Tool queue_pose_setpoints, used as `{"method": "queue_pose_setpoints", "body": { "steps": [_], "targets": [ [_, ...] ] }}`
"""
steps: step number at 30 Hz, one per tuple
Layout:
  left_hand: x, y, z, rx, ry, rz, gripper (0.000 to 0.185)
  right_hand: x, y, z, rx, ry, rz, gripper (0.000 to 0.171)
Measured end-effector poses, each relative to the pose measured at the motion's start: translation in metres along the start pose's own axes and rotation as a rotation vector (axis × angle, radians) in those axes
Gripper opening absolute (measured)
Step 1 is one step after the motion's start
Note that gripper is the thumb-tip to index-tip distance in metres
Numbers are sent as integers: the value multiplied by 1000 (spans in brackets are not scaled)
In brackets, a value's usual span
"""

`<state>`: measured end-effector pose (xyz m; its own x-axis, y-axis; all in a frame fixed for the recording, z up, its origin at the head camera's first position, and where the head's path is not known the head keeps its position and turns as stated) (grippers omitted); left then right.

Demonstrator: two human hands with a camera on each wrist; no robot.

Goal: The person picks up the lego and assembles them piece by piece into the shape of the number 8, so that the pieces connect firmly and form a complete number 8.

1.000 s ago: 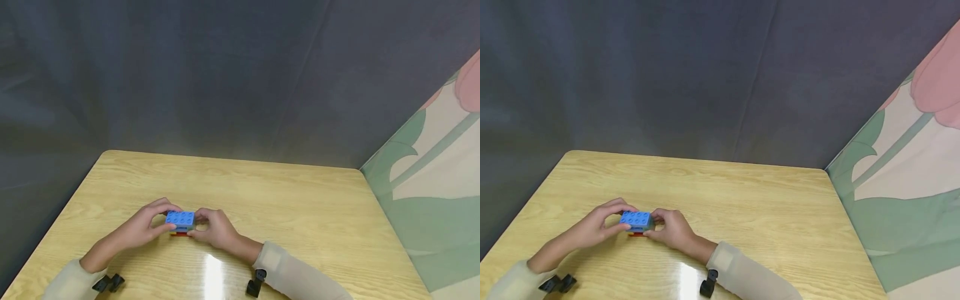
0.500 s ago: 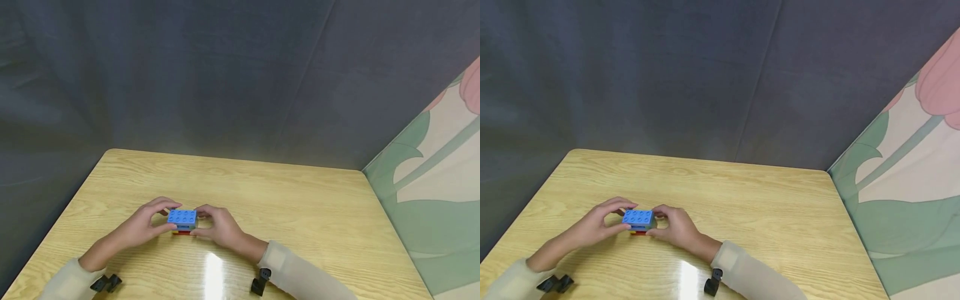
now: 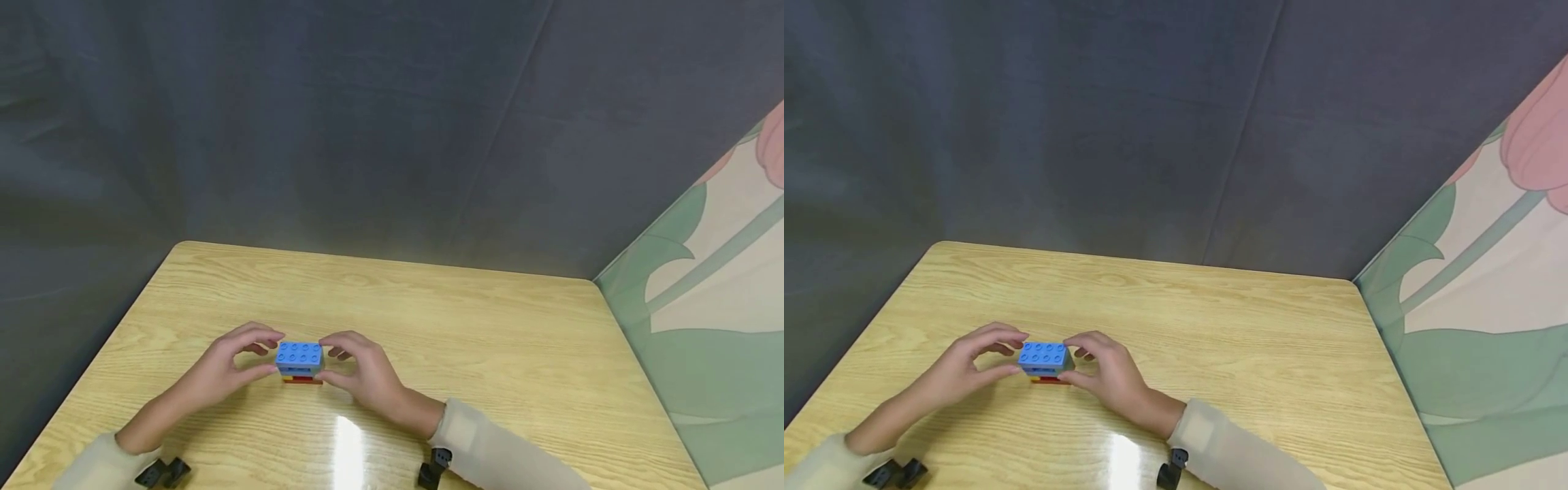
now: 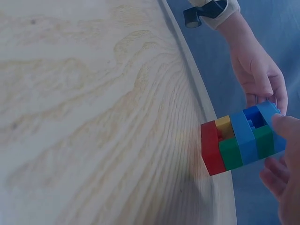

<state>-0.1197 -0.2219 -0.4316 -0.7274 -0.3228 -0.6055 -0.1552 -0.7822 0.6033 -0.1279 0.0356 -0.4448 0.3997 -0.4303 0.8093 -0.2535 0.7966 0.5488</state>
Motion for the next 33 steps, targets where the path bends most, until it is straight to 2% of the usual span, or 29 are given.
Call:
{"method": "queue_pose_setpoints", "body": {
  "steps": [12, 21, 33],
  "targets": [
    [0, -6, 3, -16, 19, 8, 44, 1, -2, 3, -4, -4, 44, 35],
    [5, -6, 13, -34, 54, 1, 37, -1, -1, 11, -38, -47, 108, 34],
    [20, -10, 24, -73, 122, 21, 35, -12, -3, 27, -85, -105, 154, 34]
  ]
}}
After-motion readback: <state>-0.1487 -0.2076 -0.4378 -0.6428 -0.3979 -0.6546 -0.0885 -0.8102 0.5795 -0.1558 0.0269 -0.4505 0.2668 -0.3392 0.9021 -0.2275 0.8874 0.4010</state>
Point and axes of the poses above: each hand's wrist, its own z-axis towards the middle knuckle, its own y-axis out of the back of the hand, x = y × z, the point moved 2 cm from there along z, towards the middle knuckle, and after that the axes turned 13 degrees about -y, right-handed, at the moved point
